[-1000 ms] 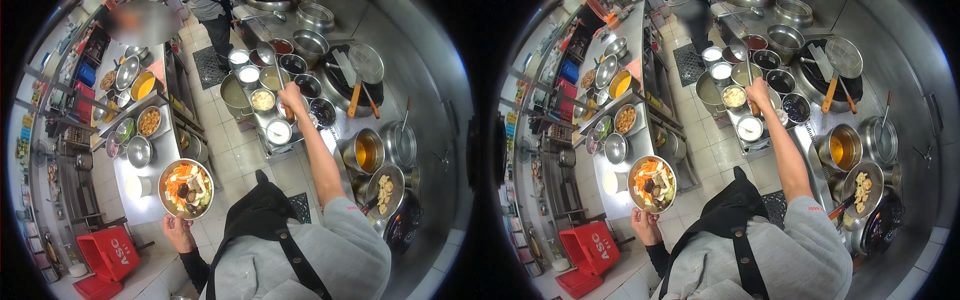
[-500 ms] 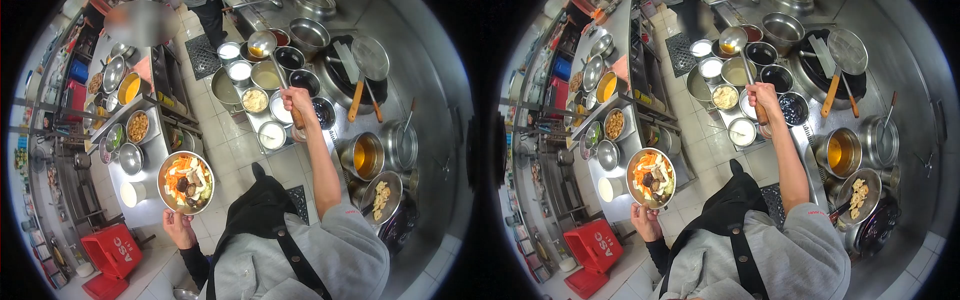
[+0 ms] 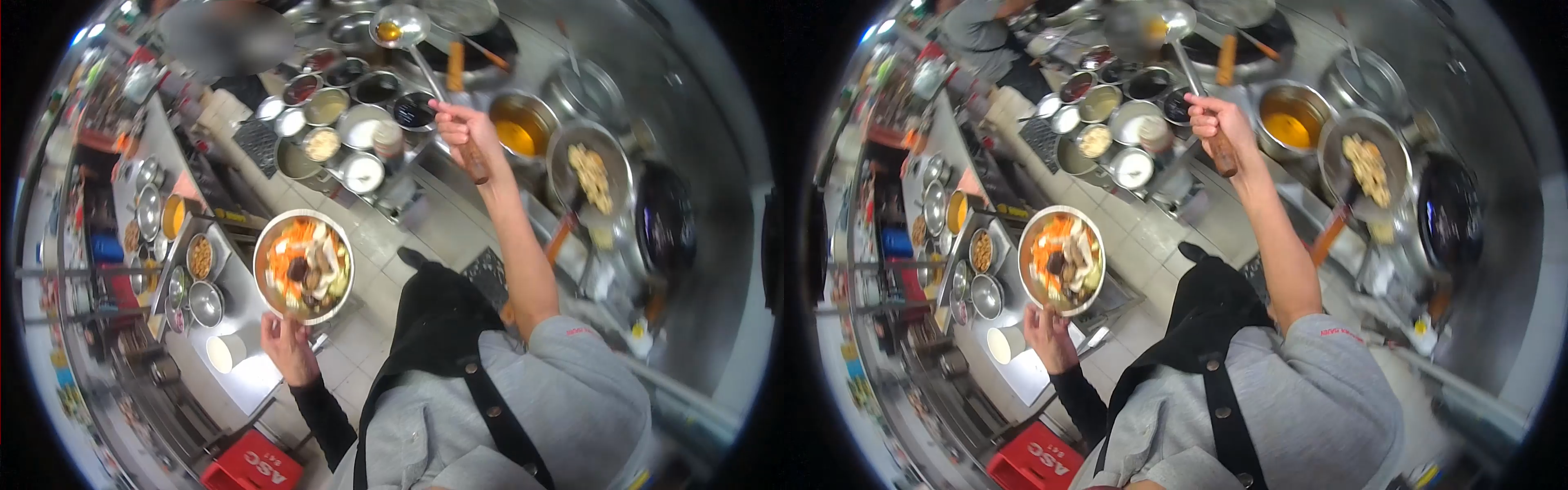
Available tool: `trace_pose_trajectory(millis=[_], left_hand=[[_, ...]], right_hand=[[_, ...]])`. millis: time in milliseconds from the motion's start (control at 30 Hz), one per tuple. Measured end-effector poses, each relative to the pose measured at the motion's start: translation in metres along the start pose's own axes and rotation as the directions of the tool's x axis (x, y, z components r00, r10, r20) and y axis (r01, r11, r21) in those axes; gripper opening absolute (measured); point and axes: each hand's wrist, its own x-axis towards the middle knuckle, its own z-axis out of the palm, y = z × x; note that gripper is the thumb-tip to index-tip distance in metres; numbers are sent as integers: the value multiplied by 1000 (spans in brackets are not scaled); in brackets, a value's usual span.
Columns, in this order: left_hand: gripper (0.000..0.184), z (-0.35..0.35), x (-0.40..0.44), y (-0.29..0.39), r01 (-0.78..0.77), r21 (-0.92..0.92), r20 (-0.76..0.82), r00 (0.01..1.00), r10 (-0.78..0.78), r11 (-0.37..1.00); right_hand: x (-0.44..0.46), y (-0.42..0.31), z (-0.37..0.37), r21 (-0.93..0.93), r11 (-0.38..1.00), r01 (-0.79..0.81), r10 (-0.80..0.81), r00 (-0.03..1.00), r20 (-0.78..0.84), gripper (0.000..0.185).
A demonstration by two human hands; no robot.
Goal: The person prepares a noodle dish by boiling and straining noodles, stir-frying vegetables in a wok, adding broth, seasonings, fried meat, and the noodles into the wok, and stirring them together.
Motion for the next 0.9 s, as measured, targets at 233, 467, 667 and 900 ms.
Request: trace_pose_trajectory(millis=[233,467,667,900], left_hand=[[10,115,-45,-16,-10,91,509,860,-38,996],[9,313,-180,-64,-4,108,873,478,-93,994],[9,546,-337,-213,88,283,936,192,-295,955],[27,714,-480,-411,-930,66,988,112,109,362]], right_hand=[[-306,-76,-39,-95,928,359,-370,872,-322,23],[-529,-174,-171,-729,674,117,-713,360,-601,16],[-640,-249,-299,-805,216,-553,-933,126,-336,20],[-758,-227,-305,-806,265,-529,-943,33,-331,27]])
